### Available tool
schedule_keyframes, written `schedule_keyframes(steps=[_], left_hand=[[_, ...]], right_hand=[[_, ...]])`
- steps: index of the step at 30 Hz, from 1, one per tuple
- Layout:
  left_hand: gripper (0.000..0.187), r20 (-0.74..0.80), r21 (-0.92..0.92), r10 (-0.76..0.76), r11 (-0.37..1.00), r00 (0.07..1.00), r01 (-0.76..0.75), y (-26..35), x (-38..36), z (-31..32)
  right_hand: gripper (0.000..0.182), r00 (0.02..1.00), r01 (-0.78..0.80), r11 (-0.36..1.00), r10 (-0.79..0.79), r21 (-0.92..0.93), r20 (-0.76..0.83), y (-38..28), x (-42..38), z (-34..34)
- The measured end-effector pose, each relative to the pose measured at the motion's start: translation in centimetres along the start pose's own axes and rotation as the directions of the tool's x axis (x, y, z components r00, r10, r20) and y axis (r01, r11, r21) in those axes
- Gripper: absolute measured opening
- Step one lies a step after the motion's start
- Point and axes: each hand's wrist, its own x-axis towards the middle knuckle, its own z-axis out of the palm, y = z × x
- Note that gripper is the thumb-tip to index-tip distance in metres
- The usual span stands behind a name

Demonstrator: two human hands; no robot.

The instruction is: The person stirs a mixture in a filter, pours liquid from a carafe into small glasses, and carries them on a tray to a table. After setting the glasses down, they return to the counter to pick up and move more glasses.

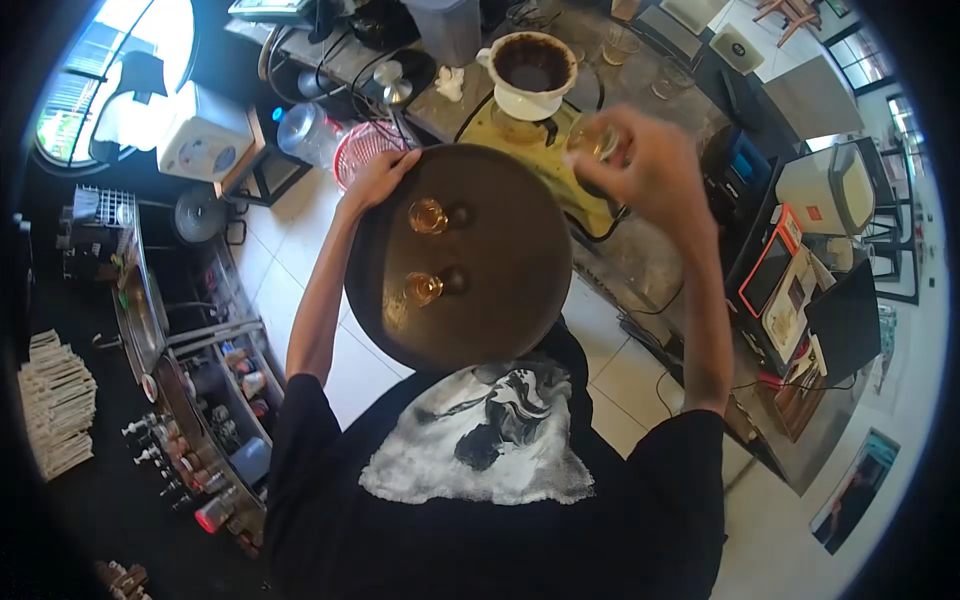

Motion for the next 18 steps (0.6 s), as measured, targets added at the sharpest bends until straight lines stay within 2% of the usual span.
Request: schedule_keyframes(steps=[2, 5, 7, 8, 10, 13, 18], left_hand=[[0.051, 0.040, -0.061, 0.069, 0.996, 0.997, -0.066, -1.5, 1.1, 1.2], [0.048, 0.058, -0.007, 0.028, 1.000, 0.998, -0.028, -0.8, 0.8, 1.1], [0.051, 0.076, -0.054, 0.046, 0.998, 0.996, -0.042, -1.4, 0.2, 1.2], [0.053, 0.062, -0.080, 0.088, 0.993, 0.994, -0.083, -1.2, 0.0, 1.2], [0.054, 0.057, -0.104, 0.120, 0.988, 0.991, -0.114, -1.2, -0.2, 1.3], [0.054, 0.018, -0.021, 0.138, 0.990, 0.990, -0.138, -1.7, -0.6, 1.2], [0.051, 0.005, -0.082, 0.084, 0.993, 0.996, -0.083, -2.0, -1.8, 0.7]], right_hand=[[0.043, 0.993, 0.072, 0.984, -0.086, 0.166, 0.077, -1.8, -2.8, 2.6], [0.038, 0.980, 0.110, 0.975, -0.139, 0.194, 0.143, -3.6, -5.6, 7.0], [0.035, 0.938, 0.163, 0.967, -0.213, 0.195, 0.272, -4.7, -7.5, 10.0], [0.035, 0.935, 0.163, 0.967, -0.215, 0.196, 0.282, -5.0, -8.1, 11.4], [0.033, 0.903, 0.367, 0.919, -0.389, 0.141, 0.183, -5.4, -9.0, 13.9], [0.034, 0.914, 0.315, 0.937, -0.341, 0.148, 0.218, -6.2, -9.9, 15.8], [0.038, 0.894, 0.296, 0.941, -0.333, 0.162, 0.301, -5.7, -9.9, 14.7]])
